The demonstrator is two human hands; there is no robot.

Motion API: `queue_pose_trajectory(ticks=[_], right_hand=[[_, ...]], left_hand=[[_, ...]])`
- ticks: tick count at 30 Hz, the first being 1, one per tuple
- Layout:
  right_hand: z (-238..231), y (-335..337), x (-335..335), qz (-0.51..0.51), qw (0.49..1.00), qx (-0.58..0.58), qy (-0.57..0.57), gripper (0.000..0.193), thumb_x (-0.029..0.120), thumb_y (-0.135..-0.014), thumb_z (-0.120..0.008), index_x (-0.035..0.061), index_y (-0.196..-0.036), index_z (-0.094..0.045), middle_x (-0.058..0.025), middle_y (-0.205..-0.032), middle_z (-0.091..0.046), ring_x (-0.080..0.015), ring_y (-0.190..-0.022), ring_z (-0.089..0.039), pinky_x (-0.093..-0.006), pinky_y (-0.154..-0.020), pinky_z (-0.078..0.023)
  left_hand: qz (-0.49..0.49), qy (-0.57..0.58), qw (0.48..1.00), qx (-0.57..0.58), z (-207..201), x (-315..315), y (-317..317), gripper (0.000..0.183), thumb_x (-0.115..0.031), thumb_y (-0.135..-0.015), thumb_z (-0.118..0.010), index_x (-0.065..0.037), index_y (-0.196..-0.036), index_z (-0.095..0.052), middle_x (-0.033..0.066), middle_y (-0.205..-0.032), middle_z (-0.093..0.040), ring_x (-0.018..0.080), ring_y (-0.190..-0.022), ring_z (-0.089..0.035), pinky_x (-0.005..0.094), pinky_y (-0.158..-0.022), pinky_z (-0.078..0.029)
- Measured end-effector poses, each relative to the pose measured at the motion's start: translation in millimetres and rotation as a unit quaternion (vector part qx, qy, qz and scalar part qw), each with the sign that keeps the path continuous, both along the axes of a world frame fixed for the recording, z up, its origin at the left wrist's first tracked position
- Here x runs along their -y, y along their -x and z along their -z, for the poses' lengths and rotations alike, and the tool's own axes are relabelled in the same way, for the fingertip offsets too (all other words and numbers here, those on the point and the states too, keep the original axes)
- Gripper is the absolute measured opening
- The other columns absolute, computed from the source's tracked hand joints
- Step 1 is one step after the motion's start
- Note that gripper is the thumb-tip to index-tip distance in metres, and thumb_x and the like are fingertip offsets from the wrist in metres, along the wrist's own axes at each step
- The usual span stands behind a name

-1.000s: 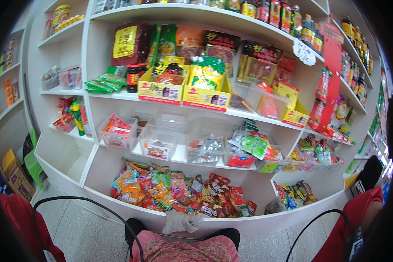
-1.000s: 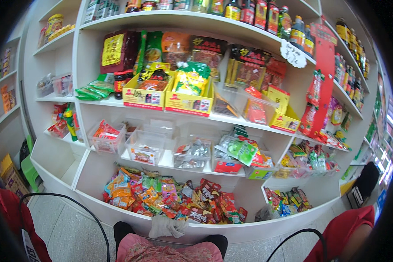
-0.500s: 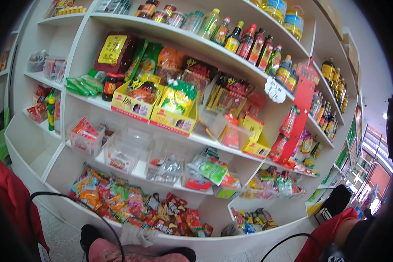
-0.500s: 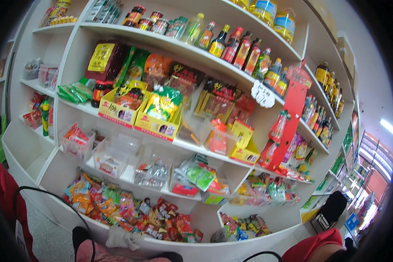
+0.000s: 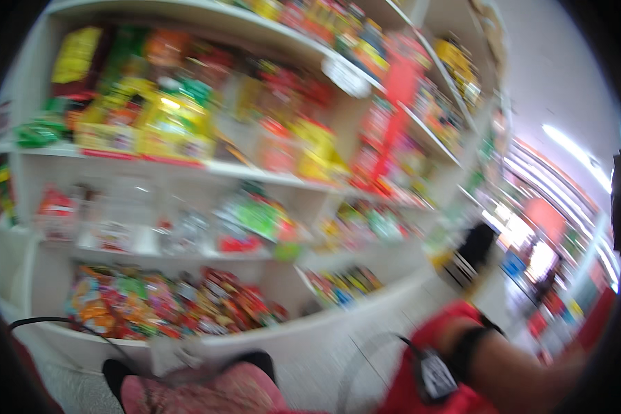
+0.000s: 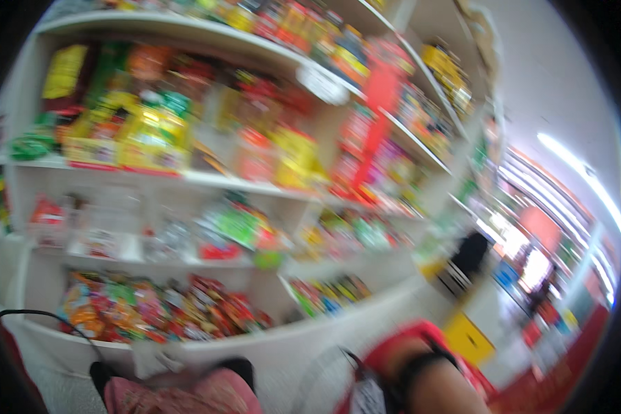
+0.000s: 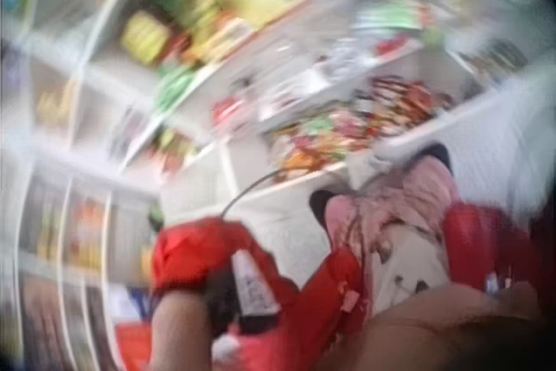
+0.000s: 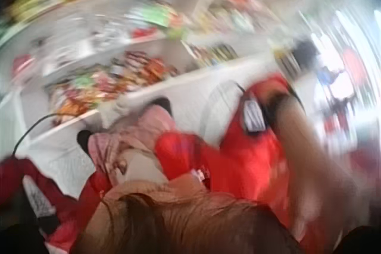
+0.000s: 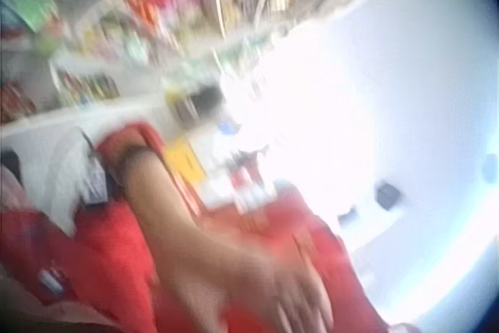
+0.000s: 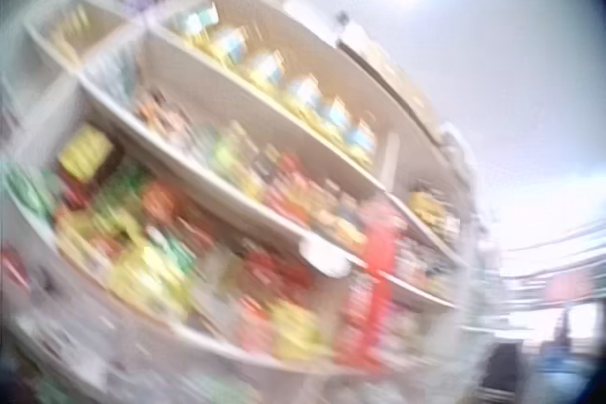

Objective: The person wipes multiple shelves in a convenience store with a cloth, moving packaged snacks and plastic containers aside to reach the surfaces. They wipe each shelf section and then return the items to their original positions.

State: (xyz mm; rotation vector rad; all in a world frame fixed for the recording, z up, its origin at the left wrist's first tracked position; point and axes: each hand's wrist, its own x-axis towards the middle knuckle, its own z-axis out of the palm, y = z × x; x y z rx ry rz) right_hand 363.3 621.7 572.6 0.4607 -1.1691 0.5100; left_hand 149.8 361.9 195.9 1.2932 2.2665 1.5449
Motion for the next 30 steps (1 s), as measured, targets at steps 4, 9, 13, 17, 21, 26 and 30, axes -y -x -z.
queue_pose_trajectory(ticks=[4, 9, 13, 17, 21, 26, 30], right_hand=[[35.5, -13.5, 2.7, -0.100, 0.987, -0.123, -0.038, 0.040, 0.038, -0.097, -0.039, 0.0047, -0.115, -0.051, -0.0038, -0.084, -0.052, -0.0166, -0.075, -0.046, -0.0314, -0.071, -0.038], [108.1, 24.7, 17.1, -0.120, 0.991, 0.043, 0.042, 0.038, 0.040, -0.094, -0.046, 0.0049, -0.108, -0.052, -0.0047, -0.073, -0.049, -0.0157, -0.066, -0.046, -0.0273, -0.058, -0.038], [148.0, 32.8, 14.2, -0.093, 0.984, 0.108, 0.108, 0.036, 0.036, -0.096, -0.044, 0.0008, -0.099, -0.049, -0.0097, -0.073, -0.052, -0.0184, -0.067, -0.050, -0.0283, -0.063, -0.041], [181.4, 37.8, 3.1, -0.104, 0.955, 0.174, 0.218, 0.029, 0.026, -0.098, -0.040, -0.0007, -0.103, -0.049, -0.0095, -0.075, -0.054, -0.0159, -0.070, -0.052, -0.0269, -0.066, -0.042], [205.3, 47.7, -7.4, -0.117, 0.926, 0.248, 0.258, 0.027, 0.023, -0.099, -0.038, 0.0002, -0.104, -0.051, -0.0074, -0.077, -0.056, -0.0129, -0.071, -0.052, -0.0244, -0.066, -0.041], [218.9, 59.9, -13.8, -0.123, 0.911, 0.280, 0.276, 0.027, 0.023, -0.100, -0.037, 0.0010, -0.106, -0.053, -0.0058, -0.076, -0.057, -0.0099, -0.070, -0.051, -0.0229, -0.063, -0.039], [224.3, 59.6, -18.8, -0.114, 0.904, 0.297, 0.285, 0.028, 0.024, -0.100, -0.038, 0.0011, -0.107, -0.053, -0.0053, -0.076, -0.057, -0.0085, -0.068, -0.048, -0.0218, -0.063, -0.039]], left_hand=[[0.034, -0.007, 0.999, 0.011, -5.8, -20.9, -3.3, 0.035, -0.014, -0.083, -0.058, 0.005, -0.112, -0.055, 0.0179, -0.110, -0.058, 0.0306, -0.103, -0.054, 0.0411, -0.092, -0.039], [0.039, 0.001, 0.999, 0.004, -13.5, -33.9, -3.9, 0.034, -0.014, -0.083, -0.058, 0.004, -0.112, -0.055, 0.0179, -0.110, -0.058, 0.0306, -0.103, -0.054, 0.0411, -0.092, -0.039], [0.039, 0.007, 0.999, 0.002, -11.6, -44.5, -5.6, 0.034, -0.014, -0.083, -0.058, 0.004, -0.112, -0.056, 0.0179, -0.109, -0.058, 0.0306, -0.103, -0.054, 0.0411, -0.092, -0.039], [0.051, 0.021, 0.998, 0.004, -5.9, -42.4, -3.0, 0.034, -0.014, -0.083, -0.058, 0.004, -0.112, -0.056, 0.0179, -0.109, -0.059, 0.0306, -0.103, -0.054, 0.0411, -0.092, -0.039], [0.055, 0.025, 0.998, 0.006, -5.2, -32.8, 4.9, 0.033, -0.013, -0.083, -0.058, 0.004, -0.111, -0.056, 0.0179, -0.109, -0.059, 0.0306, -0.102, -0.054, 0.0411, -0.092, -0.039], [0.029, 0.016, 0.999, 0.001, -7.8, -29.9, 17.9, 0.033, -0.013, -0.083, -0.058, 0.004, -0.111, -0.056, 0.0179, -0.109, -0.059, 0.0306, -0.102, -0.054, 0.0411, -0.092, -0.039], [0.024, 0.018, 1.000, 0.000, -5.8, -28.3, 25.5, 0.033, -0.013, -0.083, -0.058, 0.004, -0.111, -0.056, 0.0179, -0.109, -0.059, 0.0306, -0.102, -0.054, 0.0410, -0.092, -0.039]])
